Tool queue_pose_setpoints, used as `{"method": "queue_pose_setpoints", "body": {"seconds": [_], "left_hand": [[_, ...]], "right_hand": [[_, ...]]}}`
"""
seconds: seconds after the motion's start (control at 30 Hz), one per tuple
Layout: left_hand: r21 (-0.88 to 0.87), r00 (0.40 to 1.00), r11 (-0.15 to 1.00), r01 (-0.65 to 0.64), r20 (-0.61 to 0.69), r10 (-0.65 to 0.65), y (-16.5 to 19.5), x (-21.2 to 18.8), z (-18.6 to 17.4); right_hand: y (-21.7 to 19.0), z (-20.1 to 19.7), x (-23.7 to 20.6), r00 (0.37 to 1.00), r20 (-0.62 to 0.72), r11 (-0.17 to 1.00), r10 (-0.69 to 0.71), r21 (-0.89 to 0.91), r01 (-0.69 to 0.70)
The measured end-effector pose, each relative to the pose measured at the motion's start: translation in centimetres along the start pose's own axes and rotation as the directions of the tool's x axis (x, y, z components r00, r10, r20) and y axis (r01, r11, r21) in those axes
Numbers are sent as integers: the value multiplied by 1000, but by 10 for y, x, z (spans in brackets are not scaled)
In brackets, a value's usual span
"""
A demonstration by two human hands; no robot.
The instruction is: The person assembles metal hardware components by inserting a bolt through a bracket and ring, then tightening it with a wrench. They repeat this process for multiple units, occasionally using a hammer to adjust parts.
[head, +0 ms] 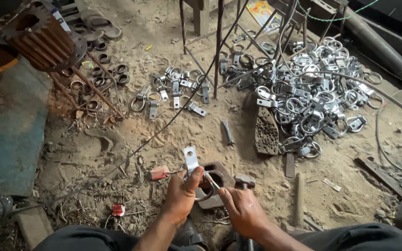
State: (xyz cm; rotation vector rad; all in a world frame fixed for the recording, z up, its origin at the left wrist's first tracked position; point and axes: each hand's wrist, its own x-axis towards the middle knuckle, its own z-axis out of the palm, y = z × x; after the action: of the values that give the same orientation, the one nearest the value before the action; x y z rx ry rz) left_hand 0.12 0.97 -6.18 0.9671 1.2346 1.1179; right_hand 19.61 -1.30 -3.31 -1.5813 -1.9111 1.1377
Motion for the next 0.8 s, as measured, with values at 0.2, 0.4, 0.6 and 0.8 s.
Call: {"method": "queue_pose_setpoints", "body": {"seconds": [0.2, 0.4, 0.6, 0.8], "left_hand": [[-352, 920, 855, 382, 233, -315, 23, -18, 2], [-532, 845, 708, 465, 504, -177, 32, -27, 10], [-369, 925, 849, 377, 186, -330, 18, -14, 5], [-267, 997, 963, 43, -55, -60, 7, 1, 1]], "right_hand": [[19, -2, 19, 999, 44, 955, 31, -296, -17], [43, -22, 35, 697, -121, 702, -706, -248, 668], [44, -15, 37, 843, -181, 861, -506, -162, 482], [29, -6, 33, 991, 6, 989, -131, -66, 131]]}}
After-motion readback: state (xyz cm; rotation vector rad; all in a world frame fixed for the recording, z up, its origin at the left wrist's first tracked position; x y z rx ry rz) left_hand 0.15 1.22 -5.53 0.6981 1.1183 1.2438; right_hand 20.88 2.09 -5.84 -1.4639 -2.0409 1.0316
